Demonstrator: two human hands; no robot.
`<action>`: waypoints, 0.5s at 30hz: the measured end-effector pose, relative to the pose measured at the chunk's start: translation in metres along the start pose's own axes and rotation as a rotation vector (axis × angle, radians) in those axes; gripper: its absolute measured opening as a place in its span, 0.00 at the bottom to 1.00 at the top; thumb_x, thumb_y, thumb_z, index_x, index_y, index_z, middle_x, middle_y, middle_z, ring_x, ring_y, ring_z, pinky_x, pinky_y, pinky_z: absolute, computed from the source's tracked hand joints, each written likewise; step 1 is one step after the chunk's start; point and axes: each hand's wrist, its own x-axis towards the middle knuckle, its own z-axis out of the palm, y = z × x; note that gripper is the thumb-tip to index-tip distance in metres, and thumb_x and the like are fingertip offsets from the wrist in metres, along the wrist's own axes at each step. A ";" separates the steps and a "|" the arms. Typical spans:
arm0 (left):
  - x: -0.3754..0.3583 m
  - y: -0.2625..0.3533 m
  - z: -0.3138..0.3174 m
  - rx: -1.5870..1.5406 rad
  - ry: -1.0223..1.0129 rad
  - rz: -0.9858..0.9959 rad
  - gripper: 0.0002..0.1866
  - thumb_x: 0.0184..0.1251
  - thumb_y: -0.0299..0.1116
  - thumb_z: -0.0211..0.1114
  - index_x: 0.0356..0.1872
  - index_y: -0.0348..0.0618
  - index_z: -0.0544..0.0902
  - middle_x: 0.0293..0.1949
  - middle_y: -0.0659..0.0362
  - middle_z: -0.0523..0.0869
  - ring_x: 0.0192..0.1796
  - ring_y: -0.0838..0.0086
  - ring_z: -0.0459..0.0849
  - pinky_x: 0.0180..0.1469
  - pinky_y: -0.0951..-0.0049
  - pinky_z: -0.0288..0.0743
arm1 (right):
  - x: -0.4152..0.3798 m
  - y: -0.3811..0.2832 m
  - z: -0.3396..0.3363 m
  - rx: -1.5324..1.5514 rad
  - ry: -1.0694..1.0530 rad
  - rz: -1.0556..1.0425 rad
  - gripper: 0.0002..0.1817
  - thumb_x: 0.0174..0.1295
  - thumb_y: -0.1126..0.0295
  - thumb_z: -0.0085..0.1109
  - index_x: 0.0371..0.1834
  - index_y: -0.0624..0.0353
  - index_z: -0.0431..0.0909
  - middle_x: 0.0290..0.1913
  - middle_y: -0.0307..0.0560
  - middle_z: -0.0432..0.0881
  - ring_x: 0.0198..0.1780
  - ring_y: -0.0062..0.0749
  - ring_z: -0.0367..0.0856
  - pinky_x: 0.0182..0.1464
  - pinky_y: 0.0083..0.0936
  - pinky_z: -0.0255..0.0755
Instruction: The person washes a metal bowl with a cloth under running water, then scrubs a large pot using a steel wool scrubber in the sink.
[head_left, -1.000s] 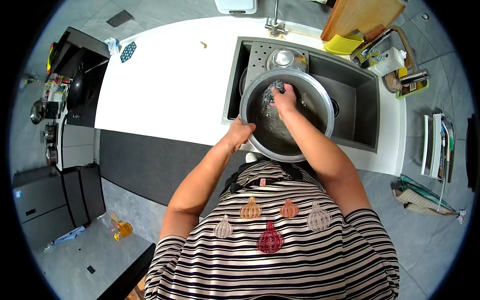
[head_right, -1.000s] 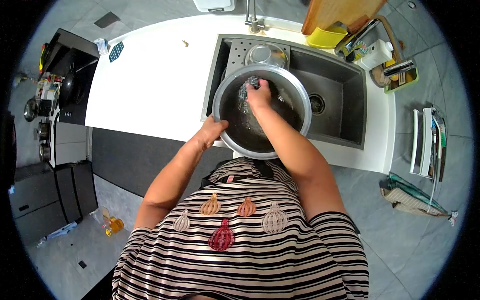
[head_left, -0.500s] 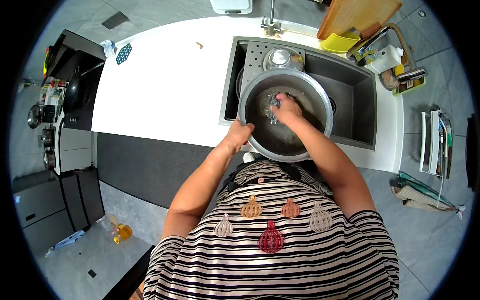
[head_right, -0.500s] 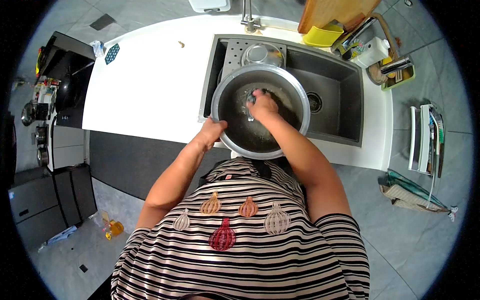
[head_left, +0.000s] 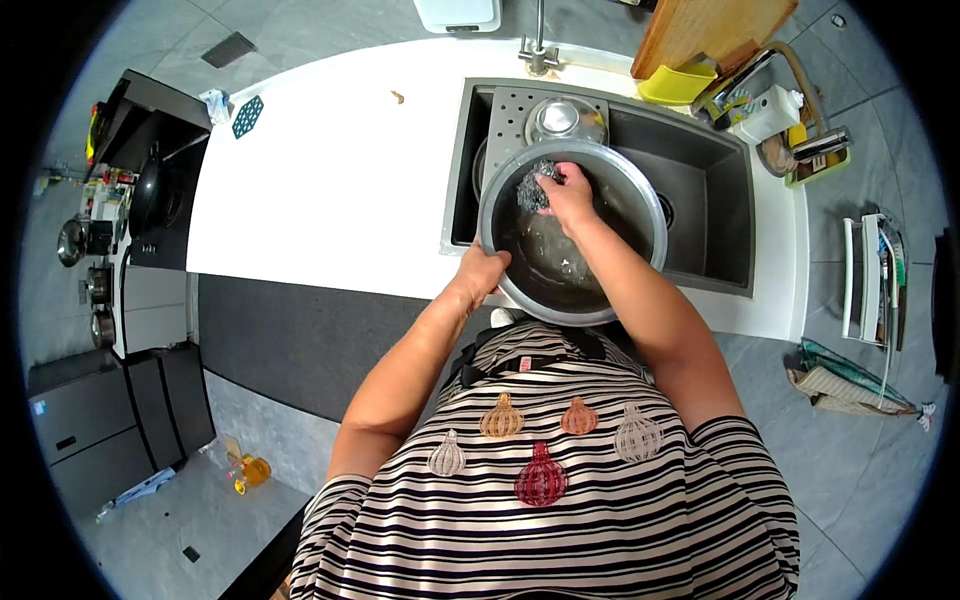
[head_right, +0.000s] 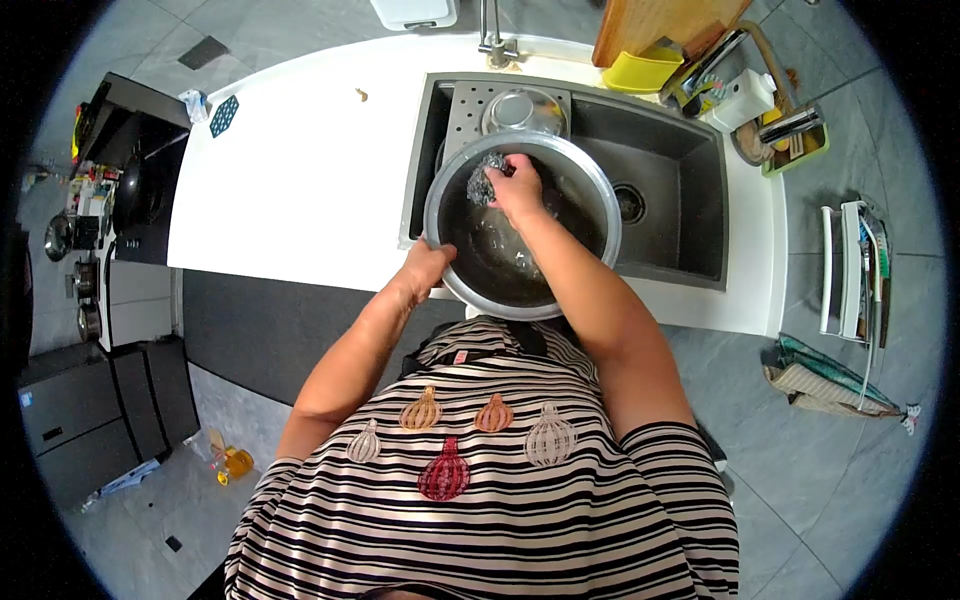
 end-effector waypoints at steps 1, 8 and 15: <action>0.001 0.000 0.000 0.001 -0.004 0.004 0.22 0.55 0.30 0.58 0.53 0.36 0.70 0.34 0.54 0.80 0.29 0.70 0.79 0.23 0.71 0.73 | -0.004 -0.001 -0.003 -0.043 -0.067 0.039 0.16 0.57 0.68 0.60 0.48 0.58 0.70 0.38 0.42 0.78 0.36 0.28 0.79 0.25 0.27 0.77; 0.003 -0.004 -0.002 0.034 -0.033 -0.041 0.26 0.54 0.29 0.57 0.57 0.37 0.67 0.33 0.53 0.82 0.26 0.72 0.79 0.19 0.75 0.72 | -0.008 0.012 0.013 -0.502 -0.272 -0.171 0.18 0.51 0.66 0.65 0.44 0.58 0.73 0.32 0.42 0.78 0.30 0.26 0.76 0.24 0.24 0.72; 0.004 -0.002 0.000 0.041 -0.016 -0.002 0.24 0.54 0.31 0.58 0.54 0.36 0.70 0.35 0.54 0.81 0.28 0.70 0.79 0.23 0.72 0.74 | -0.018 -0.001 -0.007 0.028 0.040 0.201 0.20 0.57 0.65 0.60 0.50 0.56 0.68 0.44 0.43 0.77 0.41 0.32 0.78 0.32 0.33 0.77</action>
